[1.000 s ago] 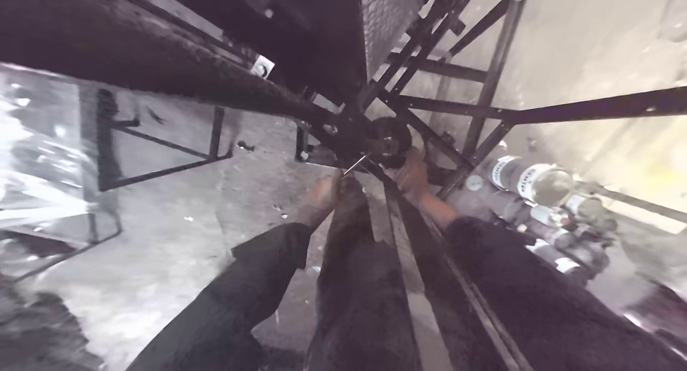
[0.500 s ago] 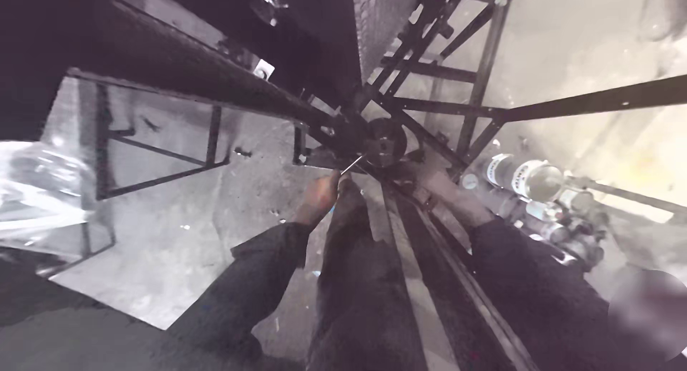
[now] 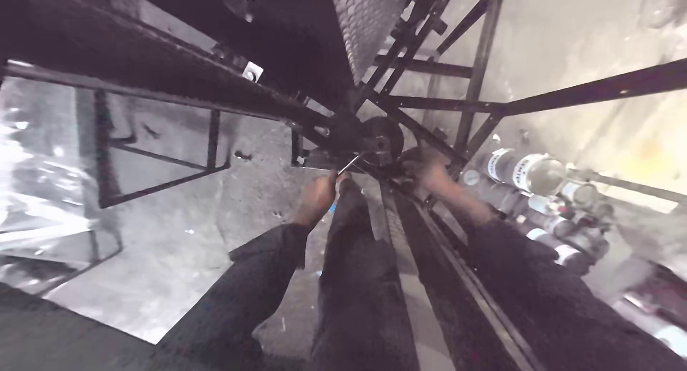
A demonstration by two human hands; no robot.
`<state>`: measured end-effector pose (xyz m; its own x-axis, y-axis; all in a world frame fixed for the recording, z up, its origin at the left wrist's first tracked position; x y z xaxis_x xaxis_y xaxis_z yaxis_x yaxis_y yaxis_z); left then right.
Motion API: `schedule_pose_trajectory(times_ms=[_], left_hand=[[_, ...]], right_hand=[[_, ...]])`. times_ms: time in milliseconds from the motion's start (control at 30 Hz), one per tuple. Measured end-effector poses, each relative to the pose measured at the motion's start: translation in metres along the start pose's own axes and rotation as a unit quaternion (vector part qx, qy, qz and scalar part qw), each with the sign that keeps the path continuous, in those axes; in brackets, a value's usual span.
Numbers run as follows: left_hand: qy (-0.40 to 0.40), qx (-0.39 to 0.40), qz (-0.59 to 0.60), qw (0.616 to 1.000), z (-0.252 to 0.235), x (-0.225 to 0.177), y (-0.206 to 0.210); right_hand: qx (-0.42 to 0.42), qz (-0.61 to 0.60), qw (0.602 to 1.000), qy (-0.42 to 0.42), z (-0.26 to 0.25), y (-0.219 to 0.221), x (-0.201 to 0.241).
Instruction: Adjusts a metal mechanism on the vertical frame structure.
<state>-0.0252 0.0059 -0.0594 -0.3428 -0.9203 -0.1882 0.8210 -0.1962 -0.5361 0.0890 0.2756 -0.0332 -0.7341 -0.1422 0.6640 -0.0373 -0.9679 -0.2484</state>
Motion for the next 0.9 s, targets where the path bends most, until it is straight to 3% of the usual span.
schedule_pose_trajectory(times_ms=[233,433,600,800,900], left_hand=[[-0.005,0.006,-0.003,1.0,-0.003,0.004,0.003],[-0.006,0.005,-0.01,1.0,-0.004,0.002,0.003],[-0.004,-0.014,-0.001,1.0,-0.002,0.003,0.002],[0.0,-0.012,0.01,1.0,-0.002,0.006,0.005],[0.006,-0.03,0.011,0.999,-0.002,0.008,0.006]], right_hand=[[-0.012,0.008,0.998,0.069,-0.004,-0.002,0.003],[-0.022,-0.012,0.998,0.055,-0.01,-0.004,0.001],[-0.025,0.12,0.991,0.053,-0.035,-0.003,0.029],[-0.027,0.157,0.984,0.073,-0.035,0.004,0.033],[-0.024,0.112,0.993,0.016,-0.023,0.0,0.019]])
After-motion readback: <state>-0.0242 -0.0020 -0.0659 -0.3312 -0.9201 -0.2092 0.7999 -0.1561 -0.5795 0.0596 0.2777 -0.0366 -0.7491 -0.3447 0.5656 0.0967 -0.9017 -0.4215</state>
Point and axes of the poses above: each hand's wrist, its own z-axis away from the middle knuckle, its own y-axis out of the palm, x = y × z, the point moved 2 cm from there along -z, towards the middle knuckle, and after that the axes turned 2 degrees about x, right-handed, at the moved point
